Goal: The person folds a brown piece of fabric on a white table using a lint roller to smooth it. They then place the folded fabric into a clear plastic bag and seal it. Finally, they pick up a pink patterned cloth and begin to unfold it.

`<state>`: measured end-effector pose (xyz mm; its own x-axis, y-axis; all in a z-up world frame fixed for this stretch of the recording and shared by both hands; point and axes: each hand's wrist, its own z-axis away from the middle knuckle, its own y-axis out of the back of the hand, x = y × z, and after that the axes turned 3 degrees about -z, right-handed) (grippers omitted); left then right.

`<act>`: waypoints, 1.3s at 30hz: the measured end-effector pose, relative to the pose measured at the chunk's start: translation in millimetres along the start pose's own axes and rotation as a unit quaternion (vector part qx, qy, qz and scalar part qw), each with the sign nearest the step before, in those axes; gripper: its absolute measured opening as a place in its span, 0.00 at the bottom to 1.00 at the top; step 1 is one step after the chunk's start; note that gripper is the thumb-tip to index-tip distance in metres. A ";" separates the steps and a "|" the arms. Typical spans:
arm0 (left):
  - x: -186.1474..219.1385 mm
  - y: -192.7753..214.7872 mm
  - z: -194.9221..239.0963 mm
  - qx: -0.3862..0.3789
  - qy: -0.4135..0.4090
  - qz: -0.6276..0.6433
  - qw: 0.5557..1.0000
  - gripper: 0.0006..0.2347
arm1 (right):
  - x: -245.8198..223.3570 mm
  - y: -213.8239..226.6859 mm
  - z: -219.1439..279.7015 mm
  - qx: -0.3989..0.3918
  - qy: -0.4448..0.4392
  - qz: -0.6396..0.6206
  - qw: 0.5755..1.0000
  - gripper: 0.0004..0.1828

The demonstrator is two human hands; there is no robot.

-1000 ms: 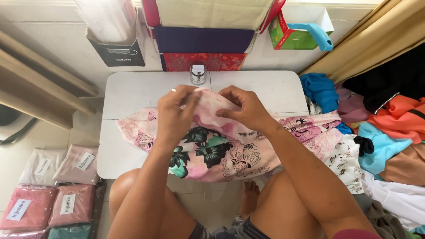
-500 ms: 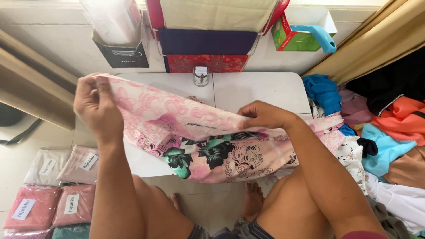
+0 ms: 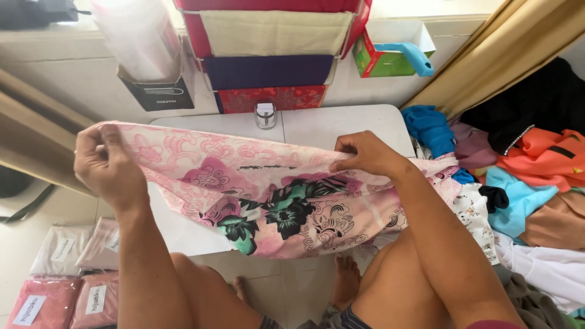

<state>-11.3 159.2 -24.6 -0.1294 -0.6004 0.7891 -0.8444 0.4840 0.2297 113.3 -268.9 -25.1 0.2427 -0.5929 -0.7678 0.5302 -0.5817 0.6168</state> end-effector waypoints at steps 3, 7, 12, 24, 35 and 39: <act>-13.4 3.9 -5.8 0.024 0.008 -0.003 1.000 0.05 | 5.5 9.4 7.9 -0.063 -0.023 -0.006 0.998 0.12; -36.7 18.9 -15.6 0.081 -0.034 -0.002 0.996 0.09 | 44.5 37.1 13.0 -0.127 -0.015 -0.084 0.988 0.11; -68.0 43.3 -30.5 0.164 0.098 0.103 0.976 0.09 | 45.4 59.4 32.7 -0.153 -0.055 -0.088 0.983 0.10; -78.6 59.3 -30.9 0.199 0.156 0.168 0.953 0.14 | 16.6 38.6 31.3 0.047 -0.015 0.020 0.999 0.11; -97.5 42.4 -22.1 0.055 0.104 0.187 0.975 0.16 | 67.1 74.1 41.8 -0.014 -0.103 -0.004 0.995 0.09; -109.8 28.8 -12.1 0.017 0.039 0.133 0.990 0.12 | 76.2 87.4 51.3 0.037 -0.089 -0.029 0.995 0.10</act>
<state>-15.1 246.8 -97.8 -0.3110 -0.4028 0.8608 -0.8030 0.5959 -0.0112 136.5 -393.5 -20.9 0.0622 -0.6434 -0.7630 0.4764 -0.6527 0.5891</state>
